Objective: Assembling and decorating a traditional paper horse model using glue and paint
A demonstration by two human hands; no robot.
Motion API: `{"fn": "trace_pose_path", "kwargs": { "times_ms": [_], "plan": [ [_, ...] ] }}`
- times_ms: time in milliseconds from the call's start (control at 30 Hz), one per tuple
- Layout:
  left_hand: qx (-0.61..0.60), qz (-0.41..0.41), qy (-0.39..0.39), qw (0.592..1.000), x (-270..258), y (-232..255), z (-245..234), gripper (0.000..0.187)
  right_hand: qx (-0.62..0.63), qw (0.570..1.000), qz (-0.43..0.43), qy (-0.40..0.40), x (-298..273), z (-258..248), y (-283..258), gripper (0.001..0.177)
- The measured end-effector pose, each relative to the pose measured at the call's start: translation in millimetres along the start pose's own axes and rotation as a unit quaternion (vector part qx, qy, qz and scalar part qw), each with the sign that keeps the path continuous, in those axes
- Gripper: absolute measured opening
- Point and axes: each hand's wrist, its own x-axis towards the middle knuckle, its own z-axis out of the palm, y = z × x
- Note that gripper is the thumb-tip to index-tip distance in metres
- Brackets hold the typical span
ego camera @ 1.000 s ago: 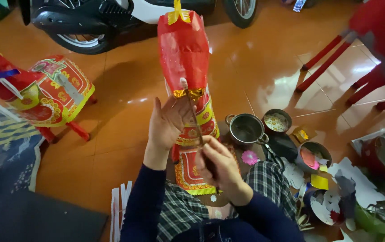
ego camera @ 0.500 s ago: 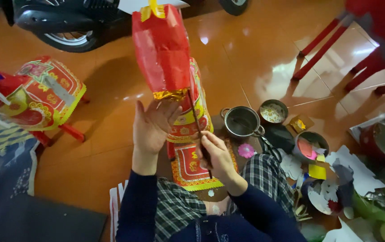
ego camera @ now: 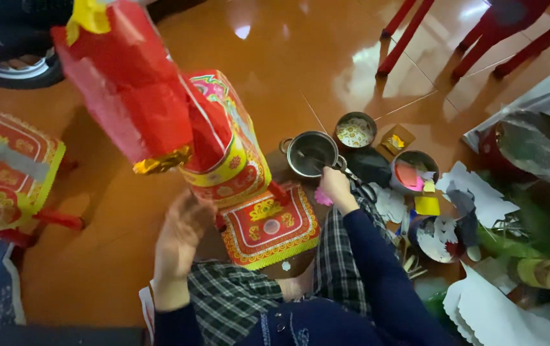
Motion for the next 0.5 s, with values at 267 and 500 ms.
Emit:
{"fn": "trace_pose_path", "kwargs": {
  "times_ms": [267, 500],
  "plan": [
    [0.41, -0.19, 0.216, 0.865, -28, -160, -192, 0.045, -0.26, 0.949, -0.153, 0.091, 59, 31, 15, 0.015],
    [0.371, -0.116, 0.354, 0.851, -34, -155, -168, 0.034, 0.105, 0.975, -0.177, 0.085, -7, 17, 11, 0.014]
  ]
}}
